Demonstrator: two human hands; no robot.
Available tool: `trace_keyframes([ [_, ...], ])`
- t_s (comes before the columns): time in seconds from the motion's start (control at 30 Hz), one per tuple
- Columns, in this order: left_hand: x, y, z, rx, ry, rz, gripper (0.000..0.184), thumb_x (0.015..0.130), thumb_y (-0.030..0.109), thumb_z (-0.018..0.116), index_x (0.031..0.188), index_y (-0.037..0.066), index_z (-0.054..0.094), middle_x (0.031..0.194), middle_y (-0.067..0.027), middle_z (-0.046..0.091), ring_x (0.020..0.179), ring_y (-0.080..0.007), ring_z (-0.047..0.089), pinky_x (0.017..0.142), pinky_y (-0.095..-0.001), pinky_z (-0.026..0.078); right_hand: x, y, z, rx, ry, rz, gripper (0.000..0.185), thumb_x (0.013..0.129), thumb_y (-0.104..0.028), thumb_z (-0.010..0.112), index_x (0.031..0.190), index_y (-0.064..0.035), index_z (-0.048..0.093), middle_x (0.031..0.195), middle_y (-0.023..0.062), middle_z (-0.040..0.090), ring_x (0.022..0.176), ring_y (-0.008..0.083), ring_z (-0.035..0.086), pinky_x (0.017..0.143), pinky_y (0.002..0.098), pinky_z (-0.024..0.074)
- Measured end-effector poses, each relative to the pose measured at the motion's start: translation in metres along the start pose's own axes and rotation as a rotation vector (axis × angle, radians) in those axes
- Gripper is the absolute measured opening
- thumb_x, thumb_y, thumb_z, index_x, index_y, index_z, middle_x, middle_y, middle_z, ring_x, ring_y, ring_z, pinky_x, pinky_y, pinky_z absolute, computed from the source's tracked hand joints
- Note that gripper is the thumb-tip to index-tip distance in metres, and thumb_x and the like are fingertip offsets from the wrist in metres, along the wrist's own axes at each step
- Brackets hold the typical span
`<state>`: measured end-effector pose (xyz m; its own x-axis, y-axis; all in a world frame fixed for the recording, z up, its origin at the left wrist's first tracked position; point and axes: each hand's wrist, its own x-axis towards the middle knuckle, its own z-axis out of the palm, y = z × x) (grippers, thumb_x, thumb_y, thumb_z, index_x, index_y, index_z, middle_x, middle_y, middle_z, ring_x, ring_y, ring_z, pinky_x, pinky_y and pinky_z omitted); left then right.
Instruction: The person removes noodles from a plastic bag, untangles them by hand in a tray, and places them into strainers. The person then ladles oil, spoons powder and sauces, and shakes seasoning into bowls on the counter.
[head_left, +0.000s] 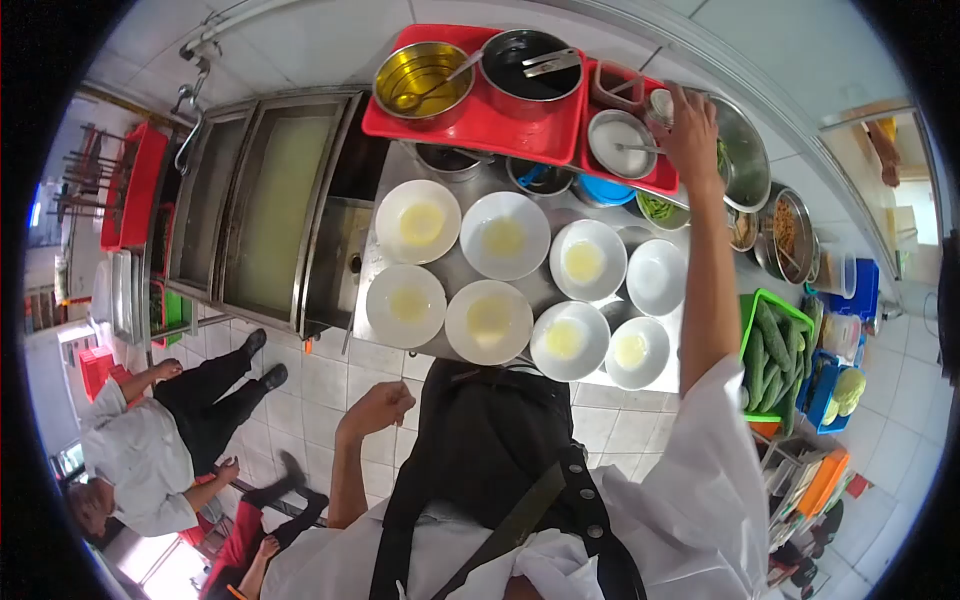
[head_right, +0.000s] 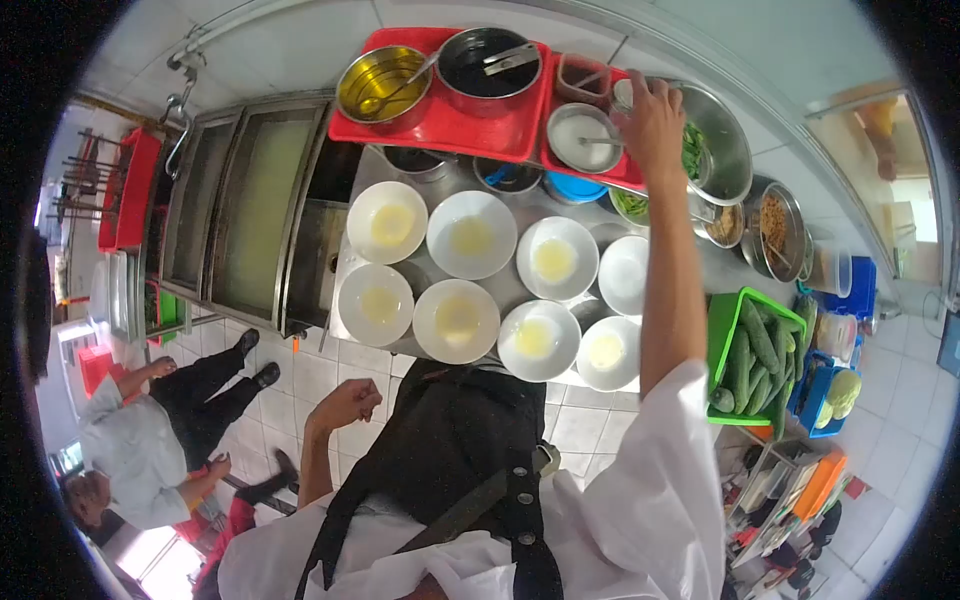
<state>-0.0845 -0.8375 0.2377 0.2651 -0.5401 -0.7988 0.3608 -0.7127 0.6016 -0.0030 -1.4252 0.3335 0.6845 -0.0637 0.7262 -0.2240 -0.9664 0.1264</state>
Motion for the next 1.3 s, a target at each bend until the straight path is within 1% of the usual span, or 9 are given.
trace_keyframes([
  [0.17, 0.006, -0.141, -0.005, -0.195, -0.012, -0.088, 0.013, 0.089, 0.011, 0.057, 0.08, 0.001, 0.058, 0.066, -0.006, 0.056, 0.057, -0.0139, 0.056, 0.052, -0.0292, 0.047, 0.038, 0.058, 0.047, 0.23, -0.806, 0.024, 0.058, 0.063, -0.025, 0.082, 0.116, -0.0139, 0.06, 0.104, 0.0196, 0.067, 0.098, 0.0394, 0.064, 0.084, 0.0481, 0.0509],
  [0.43, -0.028, -0.389, 0.111, -0.35, 0.192, -0.333, 0.014, 0.086, 0.013, 0.059, 0.076, 0.004, 0.06, 0.065, -0.0047, 0.056, 0.058, -0.017, 0.056, 0.052, -0.0312, 0.046, 0.05, -0.03, -0.065, 0.022, 0.048, 0.663, 0.054, 0.078, -0.037, 0.076, 0.115, -0.0002, 0.059, 0.1, 0.0196, 0.069, 0.093, 0.0298, 0.067, 0.082, 0.039, 0.0516],
  [0.5, -0.019, -0.445, 0.138, -0.33, 0.189, -0.304, 0.017, 0.086, 0.015, 0.059, 0.073, 0.005, 0.06, 0.064, -0.0042, 0.055, 0.056, -0.017, 0.054, 0.05, -0.0318, 0.044, 0.035, -0.086, -0.079, 1.053, 0.174, 0.99, 0.044, 0.085, -0.026, 0.071, 0.116, 0.0022, 0.058, 0.11, 0.0151, 0.067, 0.1, 0.0223, 0.064, 0.083, 0.0334, 0.0518],
  [0.57, -0.001, -0.478, 0.146, -0.341, 0.202, -0.278, 0.02, 0.086, 0.018, 0.059, 0.07, 0.007, 0.059, 0.062, -0.0037, 0.054, 0.055, -0.0169, 0.052, 0.048, -0.0324, 0.042, 0.024, -0.166, -0.082, 1.119, 0.049, 0.829, 0.037, 0.08, -0.011, 0.074, 0.113, 0.0001, 0.06, 0.095, 0.0088, 0.069, 0.087, 0.017, 0.066, 0.08, 0.0313, 0.0522],
  [0.7, -0.01, -0.354, 0.073, -0.461, 0.311, -0.401, 0.014, 0.087, 0.019, 0.059, 0.092, 0.005, 0.06, 0.076, -0.0082, 0.059, 0.067, -0.0222, 0.064, 0.059, -0.0369, 0.055, -0.051, -0.305, 0.01, 1.031, -0.08, 0.581, 0.068, 0.069, -0.014, 0.084, 0.126, 0.0004, 0.049, 0.118, 0.0143, 0.061, 0.105, 0.023, 0.06, 0.091, 0.0362, 0.0486],
  [0.83, 0.026, -0.449, 0.053, -0.935, 0.333, -0.059, 0.012, 0.086, 0.015, 0.061, 0.096, 0.009, 0.06, 0.072, -0.0066, 0.06, 0.062, -0.0243, 0.063, 0.057, -0.0387, 0.054, -0.092, -0.354, 0.064, 1.395, -0.173, 0.633, 0.077, 0.065, -0.01, 0.087, 0.129, 0.0005, 0.045, 0.12, 0.0153, 0.059, 0.111, 0.024, 0.058, 0.1, 0.0359, 0.0435],
  [0.9, 0.015, -0.449, 0.059, -0.117, 0.316, -0.041, 0.013, 0.088, 0.015, 0.059, 0.099, 0.008, 0.061, 0.072, -0.0066, 0.06, 0.061, -0.0232, 0.064, 0.055, -0.0362, 0.054, -0.129, -0.347, 0.062, 1.259, -0.289, 0.66, 0.079, 0.063, -0.008, 0.088, 0.128, 0.0009, 0.045, 0.12, 0.015, 0.059, 0.108, 0.0232, 0.059, 0.097, 0.0371, 0.0454],
  [1.07, -0.025, -0.412, 0.094, -0.722, 0.371, -0.495, 0.017, 0.089, 0.019, 0.057, 0.099, 0.005, 0.061, 0.076, -0.0062, 0.062, 0.064, -0.0219, 0.066, 0.058, -0.0349, 0.055, -0.073, -0.316, -0.023, 1.357, -0.069, 0.846, 0.063, 0.07, -0.003, 0.084, 0.123, 0.0009, 0.049, 0.115, 0.0131, 0.061, 0.098, 0.0213, 0.063, 0.089, 0.0317, 0.0504],
  [1.3, -0.028, -0.41, 0.09, -0.627, 0.338, -0.172, 0.02, 0.09, 0.024, 0.057, 0.097, 0.006, 0.063, 0.067, -0.0067, 0.057, 0.058, -0.0192, 0.06, 0.053, -0.0351, 0.051, -0.16, -0.258, 0.03, 1.006, -0.098, 0.8, 0.073, 0.065, -0.011, 0.085, 0.127, -0.0001, 0.048, 0.114, 0.0134, 0.06, 0.101, 0.0226, 0.058, 0.088, 0.0363, 0.0483],
])
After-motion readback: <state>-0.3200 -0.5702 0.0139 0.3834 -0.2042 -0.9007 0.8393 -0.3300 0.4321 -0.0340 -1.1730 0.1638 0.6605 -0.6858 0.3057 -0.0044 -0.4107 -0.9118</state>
